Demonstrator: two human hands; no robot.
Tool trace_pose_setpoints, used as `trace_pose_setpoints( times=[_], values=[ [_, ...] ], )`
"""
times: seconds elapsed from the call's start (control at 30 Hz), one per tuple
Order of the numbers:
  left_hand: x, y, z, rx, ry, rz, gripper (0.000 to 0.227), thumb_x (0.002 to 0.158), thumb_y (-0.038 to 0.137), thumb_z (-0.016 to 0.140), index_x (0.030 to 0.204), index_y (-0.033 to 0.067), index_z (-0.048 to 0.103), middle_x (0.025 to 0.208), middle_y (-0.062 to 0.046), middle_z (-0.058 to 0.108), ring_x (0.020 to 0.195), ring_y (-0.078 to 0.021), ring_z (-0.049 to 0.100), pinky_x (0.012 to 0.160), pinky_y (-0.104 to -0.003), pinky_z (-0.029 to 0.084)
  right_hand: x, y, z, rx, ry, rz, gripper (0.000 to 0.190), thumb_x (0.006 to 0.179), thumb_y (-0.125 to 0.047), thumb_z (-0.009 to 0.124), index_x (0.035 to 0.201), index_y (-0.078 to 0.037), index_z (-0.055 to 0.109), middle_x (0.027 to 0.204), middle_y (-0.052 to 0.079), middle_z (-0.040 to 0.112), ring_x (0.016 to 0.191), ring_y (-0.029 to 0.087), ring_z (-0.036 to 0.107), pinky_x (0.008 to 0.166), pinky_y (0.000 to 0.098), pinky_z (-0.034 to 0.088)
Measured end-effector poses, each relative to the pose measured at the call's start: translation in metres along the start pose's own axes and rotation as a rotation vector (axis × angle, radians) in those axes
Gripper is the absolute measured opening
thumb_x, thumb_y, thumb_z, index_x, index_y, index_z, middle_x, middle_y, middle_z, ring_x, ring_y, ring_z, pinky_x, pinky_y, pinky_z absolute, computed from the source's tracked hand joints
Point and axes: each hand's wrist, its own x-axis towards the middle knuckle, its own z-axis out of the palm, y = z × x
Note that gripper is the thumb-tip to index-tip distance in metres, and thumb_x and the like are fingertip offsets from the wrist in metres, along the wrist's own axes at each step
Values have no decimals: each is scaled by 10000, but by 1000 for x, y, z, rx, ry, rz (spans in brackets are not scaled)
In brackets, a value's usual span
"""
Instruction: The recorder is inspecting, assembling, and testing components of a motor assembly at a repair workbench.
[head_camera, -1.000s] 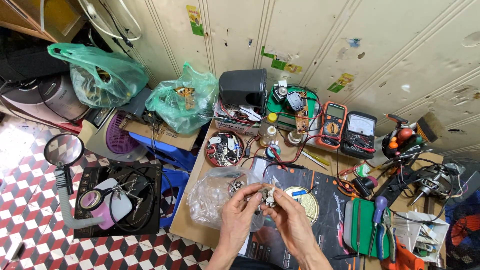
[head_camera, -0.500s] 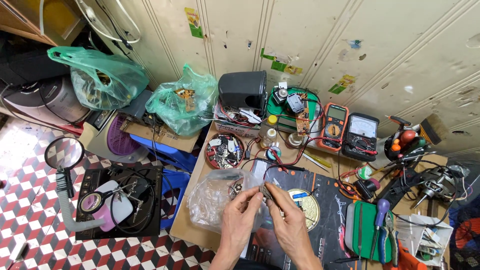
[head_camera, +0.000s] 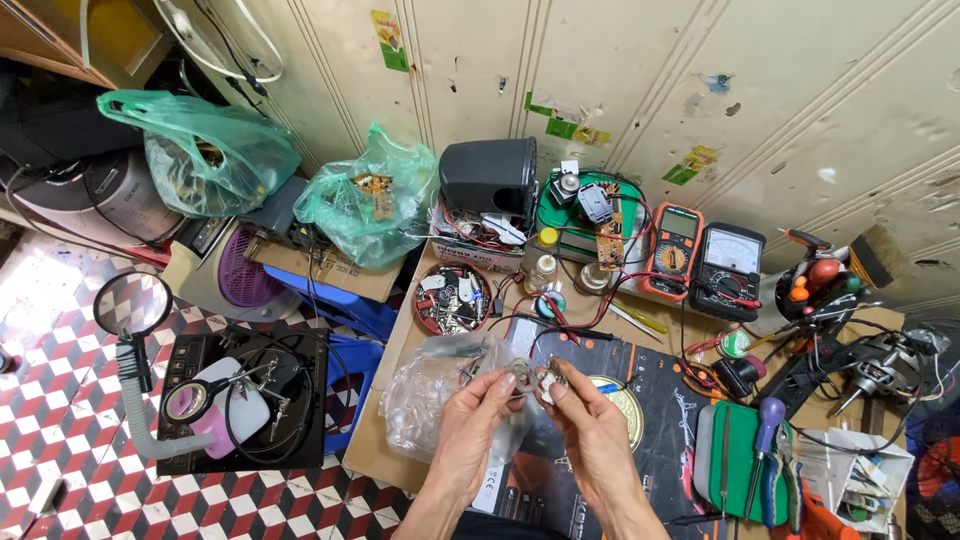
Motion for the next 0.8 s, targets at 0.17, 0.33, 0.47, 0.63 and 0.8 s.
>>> trace_pose_setpoints(
  times=[0.17, 0.33, 0.47, 0.63, 0.8],
  values=[
    [-2, -1, 5, 158, 5, -41, 307, 931, 229, 724, 1142, 12, 777, 974, -34, 761, 851, -80, 647, 794, -250, 524, -1, -5, 4, 132, -22, 18, 464, 919, -76, 661, 1363, 50, 612, 1222, 137, 706, 1076, 170, 671, 971, 318, 536],
    [0, -3, 8, 323, -6, -16, 313, 903, 266, 740, 1101, 31, 800, 932, -18, 788, 817, -60, 671, 733, -228, 515, -13, -11, 15, 56, -56, -2, 490, 953, -159, 608, 1397, 46, 593, 1247, 149, 717, 1124, 193, 674, 1015, 346, 515],
    [-2, 2, 13, 398, 76, -14, 297, 894, 268, 736, 1072, 40, 806, 886, -30, 793, 803, -66, 697, 701, -226, 512, -17, -14, 10, -84, -159, 3, 544, 933, -146, 607, 1456, -8, 548, 1288, 119, 707, 1164, 162, 648, 1042, 323, 480],
    [3, -6, 6, 463, 94, 30, 247, 875, 216, 791, 993, 0, 811, 834, -48, 776, 742, -96, 657, 648, -232, 494, -17, -13, -2, -436, -205, -135, 525, 935, -160, 637, 1434, -17, 567, 1230, 92, 733, 1096, 135, 698, 975, 284, 517],
    [3, -4, 6, 465, -24, 157, 354, 871, 86, 802, 1188, -10, 675, 934, -67, 651, 803, -92, 643, 722, -258, 566, -3, 0, -24, -463, -224, -153, 418, 961, -157, 617, 1336, 26, 644, 901, 141, 795, 804, 175, 748, 762, 286, 597]
  ],
)
